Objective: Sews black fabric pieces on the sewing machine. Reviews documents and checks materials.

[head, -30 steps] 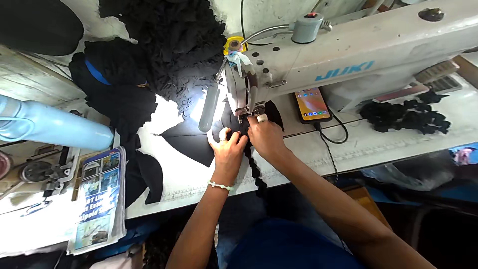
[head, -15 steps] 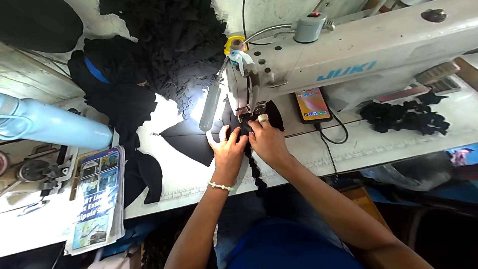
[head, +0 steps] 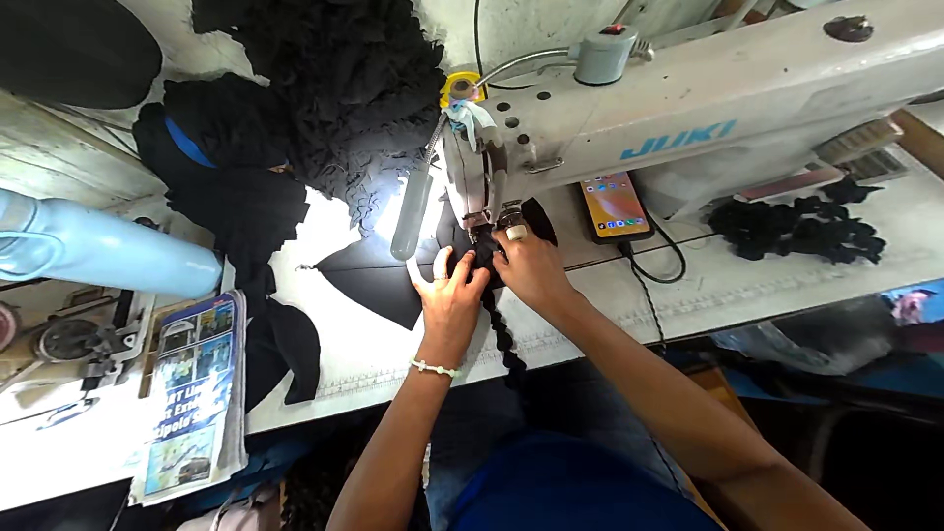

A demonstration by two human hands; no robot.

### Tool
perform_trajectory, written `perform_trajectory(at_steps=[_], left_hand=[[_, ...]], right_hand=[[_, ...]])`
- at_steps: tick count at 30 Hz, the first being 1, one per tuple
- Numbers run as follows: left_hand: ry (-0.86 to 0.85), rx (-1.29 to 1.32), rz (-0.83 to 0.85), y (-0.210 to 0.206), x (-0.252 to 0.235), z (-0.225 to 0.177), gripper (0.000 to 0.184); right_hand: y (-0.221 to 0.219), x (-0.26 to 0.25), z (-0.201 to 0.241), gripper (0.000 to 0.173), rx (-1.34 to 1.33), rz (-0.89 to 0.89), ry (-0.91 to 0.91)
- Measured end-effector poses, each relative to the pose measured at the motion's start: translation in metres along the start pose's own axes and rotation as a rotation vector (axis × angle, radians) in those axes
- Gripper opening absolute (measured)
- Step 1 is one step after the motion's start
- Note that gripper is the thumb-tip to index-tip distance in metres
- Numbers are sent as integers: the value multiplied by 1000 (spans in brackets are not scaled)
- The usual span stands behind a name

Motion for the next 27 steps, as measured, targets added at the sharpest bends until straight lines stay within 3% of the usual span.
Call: perform_trajectory(at_steps=[3, 5, 11, 16, 20, 27], left_hand=[[8, -1, 3, 0, 0, 1, 16], [3, 9, 0, -1, 0, 1, 15], [-19, 20, -25, 1, 1, 0, 18], [-16, 43, -44, 1, 1, 2, 14], [46, 80, -41, 0, -2, 7, 12], [73, 212, -51, 3, -8, 13, 16]], right_hand=[[6, 6, 2, 23, 20, -191, 17], [13, 10, 4, 21, 4, -225, 24], [0, 2, 3, 28, -91, 135, -62], [-2, 12, 5, 30, -66, -16, -11], [-5, 19, -4, 28, -91, 85, -2], [-10, 25, -6, 27, -85, 66, 26]])
Point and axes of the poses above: each hand's wrist, its own x-axis away from the middle knuckle, its own y-axis out of the back of the hand, z = x × y, the point moved 5 cm from there along -x, towards the middle knuckle, and after that the axes turned 13 degrees about z, right-handed, at the moved point
